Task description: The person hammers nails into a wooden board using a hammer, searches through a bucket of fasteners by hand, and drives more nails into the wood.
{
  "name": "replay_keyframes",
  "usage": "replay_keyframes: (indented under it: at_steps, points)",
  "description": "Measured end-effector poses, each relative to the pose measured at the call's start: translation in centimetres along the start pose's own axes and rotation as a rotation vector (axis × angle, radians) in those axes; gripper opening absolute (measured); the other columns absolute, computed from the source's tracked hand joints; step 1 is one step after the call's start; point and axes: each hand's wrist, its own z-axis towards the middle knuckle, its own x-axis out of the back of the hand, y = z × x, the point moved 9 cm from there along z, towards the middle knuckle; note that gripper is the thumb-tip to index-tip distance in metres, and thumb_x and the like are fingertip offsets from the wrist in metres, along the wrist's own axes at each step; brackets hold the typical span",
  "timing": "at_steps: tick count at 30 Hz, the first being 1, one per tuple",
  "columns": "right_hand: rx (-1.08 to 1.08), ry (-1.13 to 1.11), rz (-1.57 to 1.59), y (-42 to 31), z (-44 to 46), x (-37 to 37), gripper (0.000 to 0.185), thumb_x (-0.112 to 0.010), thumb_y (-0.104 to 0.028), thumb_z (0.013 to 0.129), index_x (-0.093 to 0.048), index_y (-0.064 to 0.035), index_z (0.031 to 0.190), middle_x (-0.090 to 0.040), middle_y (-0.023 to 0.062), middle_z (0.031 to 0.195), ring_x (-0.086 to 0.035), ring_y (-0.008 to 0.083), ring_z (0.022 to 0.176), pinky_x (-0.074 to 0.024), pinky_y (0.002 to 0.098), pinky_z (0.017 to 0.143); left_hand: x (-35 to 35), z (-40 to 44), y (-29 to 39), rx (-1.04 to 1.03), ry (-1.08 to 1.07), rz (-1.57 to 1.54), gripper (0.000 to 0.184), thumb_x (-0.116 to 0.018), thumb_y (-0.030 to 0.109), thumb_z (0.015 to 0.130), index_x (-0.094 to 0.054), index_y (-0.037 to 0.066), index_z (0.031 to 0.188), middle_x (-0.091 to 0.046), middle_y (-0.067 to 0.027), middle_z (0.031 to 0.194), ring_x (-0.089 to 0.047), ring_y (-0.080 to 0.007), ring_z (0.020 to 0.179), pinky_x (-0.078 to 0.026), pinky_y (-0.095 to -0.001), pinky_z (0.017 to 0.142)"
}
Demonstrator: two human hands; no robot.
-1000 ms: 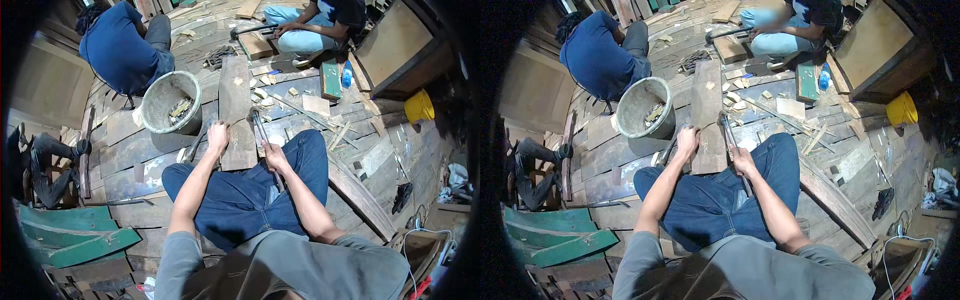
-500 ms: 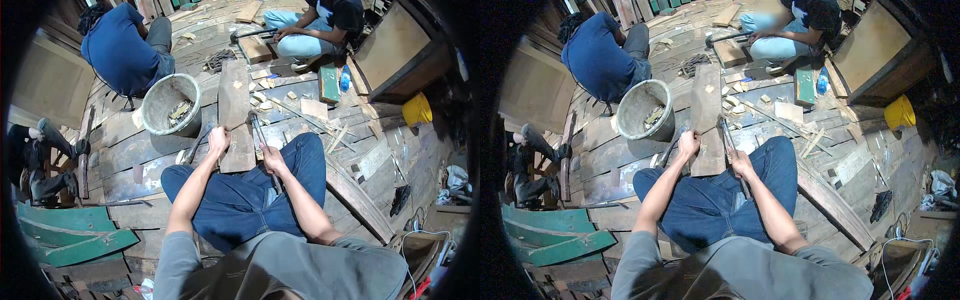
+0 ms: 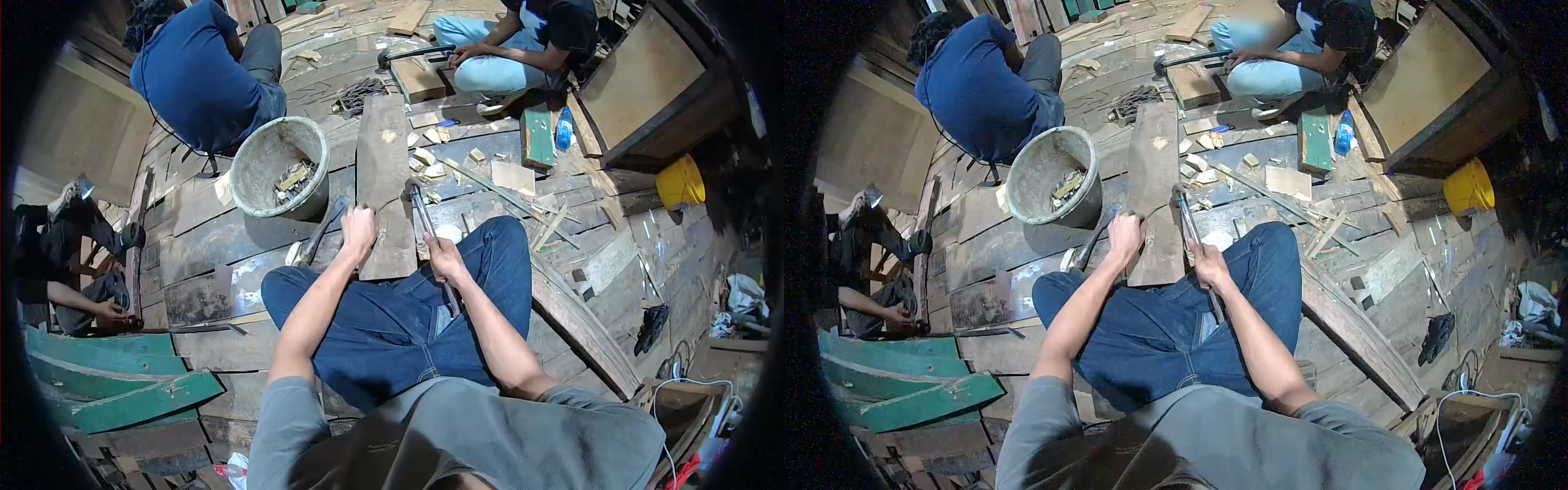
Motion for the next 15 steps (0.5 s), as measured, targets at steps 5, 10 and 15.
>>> replay_keyframes:
  at_steps: [5,10,15]
  points:
    - [0.012,-0.003,0.008,0.0,0.0,0.0,0.059,-0.046,-0.052,0.101,-0.058,0.0051,0.096,-0.046,0.0062,0.051,-0.046,0.0176,0.036,-0.0348,0.0361,0.034,-1.0,-0.4,0.8,-0.013,-0.042,0.115,0.018,-0.058,0.011,0.082,-0.072,0.001,0.082,-0.068,-0.0175,0.103,-0.065,-0.036,0.097,-0.056,-0.046,0.077]
    - [-0.004,0.003,-0.003,-0.4,-0.4,0.1,0.057,-0.047,-0.051,0.101,-0.058,0.0047,0.096,-0.046,0.0053,0.051,-0.045,0.017,0.036,-0.0347,0.0355,0.034,-0.6,-0.3,0.8,0.03,-0.057,0.116,0.015,-0.059,0.009,0.081,-0.069,0.0,0.088,-0.067,-0.0182,0.102,-0.068,-0.0354,0.091,-0.057,-0.0449,0.073]
    - [0.008,-0.016,0.063,-0.5,-0.4,0.0,0.056,-0.047,-0.05,0.101,-0.056,0.0034,0.091,-0.042,0.0034,0.05,-0.042,0.0153,0.035,-0.0328,0.0344,0.032,-0.9,0.1,-0.5,0.05,0.006,0.055,0.019,-0.06,0.016,0.085,-0.068,-0.001,0.09,-0.066,-0.0236,0.091,-0.068,-0.0403,0.078,-0.055,-0.0495,0.068]
